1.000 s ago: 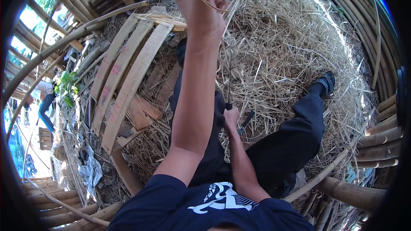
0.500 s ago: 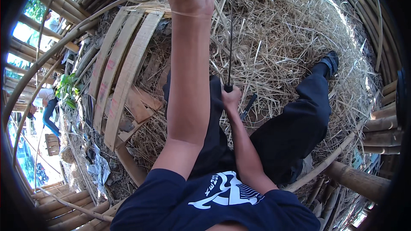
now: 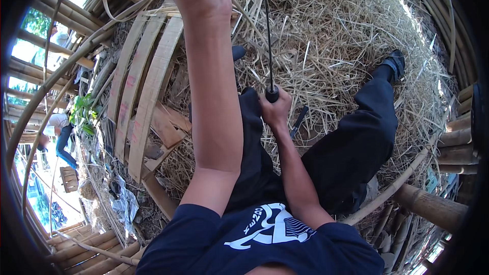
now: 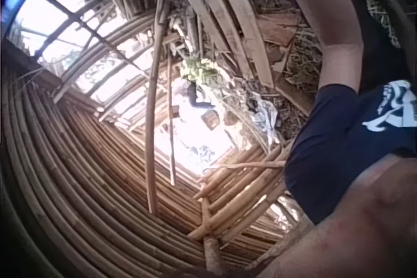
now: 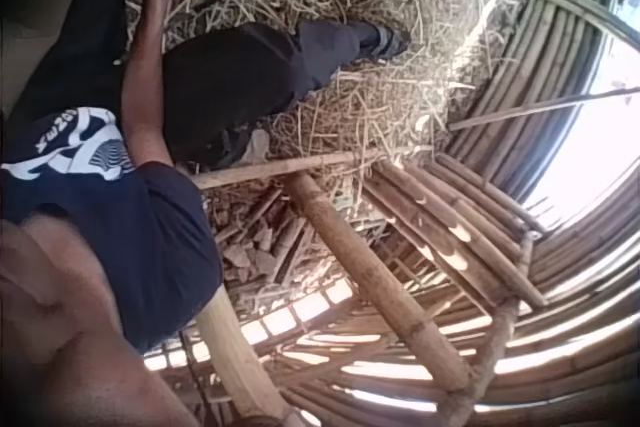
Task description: The person scrapes a bamboo strip with a knife, peels thin fibers off the strip by hand, and scrapes the bamboo strip again using the knife.
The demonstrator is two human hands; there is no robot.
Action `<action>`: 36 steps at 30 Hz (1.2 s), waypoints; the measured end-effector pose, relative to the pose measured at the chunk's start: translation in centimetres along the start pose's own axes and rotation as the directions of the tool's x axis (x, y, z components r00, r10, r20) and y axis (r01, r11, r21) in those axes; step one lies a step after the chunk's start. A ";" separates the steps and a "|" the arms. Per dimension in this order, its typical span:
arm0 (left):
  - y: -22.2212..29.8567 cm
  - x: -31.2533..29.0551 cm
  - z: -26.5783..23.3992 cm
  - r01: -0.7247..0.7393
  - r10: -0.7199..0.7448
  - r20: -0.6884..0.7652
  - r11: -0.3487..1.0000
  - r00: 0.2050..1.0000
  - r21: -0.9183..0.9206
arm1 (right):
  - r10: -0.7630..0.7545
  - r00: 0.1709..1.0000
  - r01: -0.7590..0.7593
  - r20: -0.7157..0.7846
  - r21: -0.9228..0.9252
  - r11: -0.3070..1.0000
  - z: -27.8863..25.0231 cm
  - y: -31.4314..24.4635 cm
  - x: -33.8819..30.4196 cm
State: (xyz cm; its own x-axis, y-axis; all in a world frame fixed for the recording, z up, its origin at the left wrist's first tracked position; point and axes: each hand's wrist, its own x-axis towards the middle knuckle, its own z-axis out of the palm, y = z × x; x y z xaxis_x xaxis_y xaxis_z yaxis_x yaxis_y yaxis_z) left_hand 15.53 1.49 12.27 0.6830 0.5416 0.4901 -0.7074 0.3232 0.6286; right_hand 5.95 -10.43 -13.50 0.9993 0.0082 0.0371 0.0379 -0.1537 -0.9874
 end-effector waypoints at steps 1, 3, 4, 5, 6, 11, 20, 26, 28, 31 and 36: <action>-0.1 -0.1 0.3 -0.028 0.028 -0.030 1.000 0.999 0.009 | 0.007 1.000 -0.007 -0.002 -0.003 1.000 0.2 1.4 -0.4; -1.0 0.0 0.1 -0.029 0.027 -0.058 0.999 0.998 -0.028 | 0.294 0.955 -0.295 -0.033 -0.158 0.942 0.9 6.8 -1.6; -1.2 -0.3 0.5 -0.084 0.089 -0.092 0.995 0.992 0.062 | 0.413 0.909 -0.411 -0.062 -0.310 0.858 1.1 11.8 -2.5; -1.4 -0.3 0.8 -0.143 0.161 -0.114 0.978 0.980 0.153 | 0.516 0.850 -0.504 -0.104 -0.442 0.742 1.2 15.4 -3.0; -0.5 0.2 -0.9 -0.132 0.147 -0.109 0.983 0.983 0.129 | 0.439 0.880 -0.469 -0.184 -0.488 0.736 1.8 13.7 -3.6; -0.1 0.3 -1.7 -0.096 0.102 -0.164 0.994 0.981 0.041 | 0.627 0.774 -0.617 0.093 -0.118 0.778 1.3 5.3 -2.2; -0.8 0.8 -1.2 -0.106 0.109 -0.139 0.994 0.984 0.030 | 0.077 0.997 -0.078 -0.028 -0.060 0.995 0.6 3.1 -0.2; -0.6 0.5 -0.9 -0.092 0.118 -0.173 0.985 0.978 0.149 | 0.575 0.804 -0.588 -0.148 -0.335 0.736 1.7 15.2 -2.6; -0.1 0.7 -1.9 -0.111 0.116 -0.115 0.993 0.987 0.043 | 0.762 0.614 -0.789 0.204 0.133 0.600 1.9 12.6 -2.1; -0.7 0.0 -1.4 -0.123 0.129 -0.144 0.991 0.981 0.054 | 0.717 0.686 -0.728 0.125 0.106 0.678 2.3 7.1 -2.6; -0.3 -0.3 -0.9 -0.114 0.116 -0.163 0.993 0.980 0.022 | 0.350 0.936 -0.352 -0.040 -0.081 0.933 1.1 3.2 -0.8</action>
State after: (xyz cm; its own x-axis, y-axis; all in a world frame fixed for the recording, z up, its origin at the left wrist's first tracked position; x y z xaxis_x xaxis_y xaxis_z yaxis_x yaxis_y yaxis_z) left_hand 15.34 1.95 11.40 0.5575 0.6943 0.4551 -0.7764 0.2421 0.5818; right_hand 5.31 -9.84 -16.89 0.9488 -0.0855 -0.3042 -0.3158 -0.2259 -0.9215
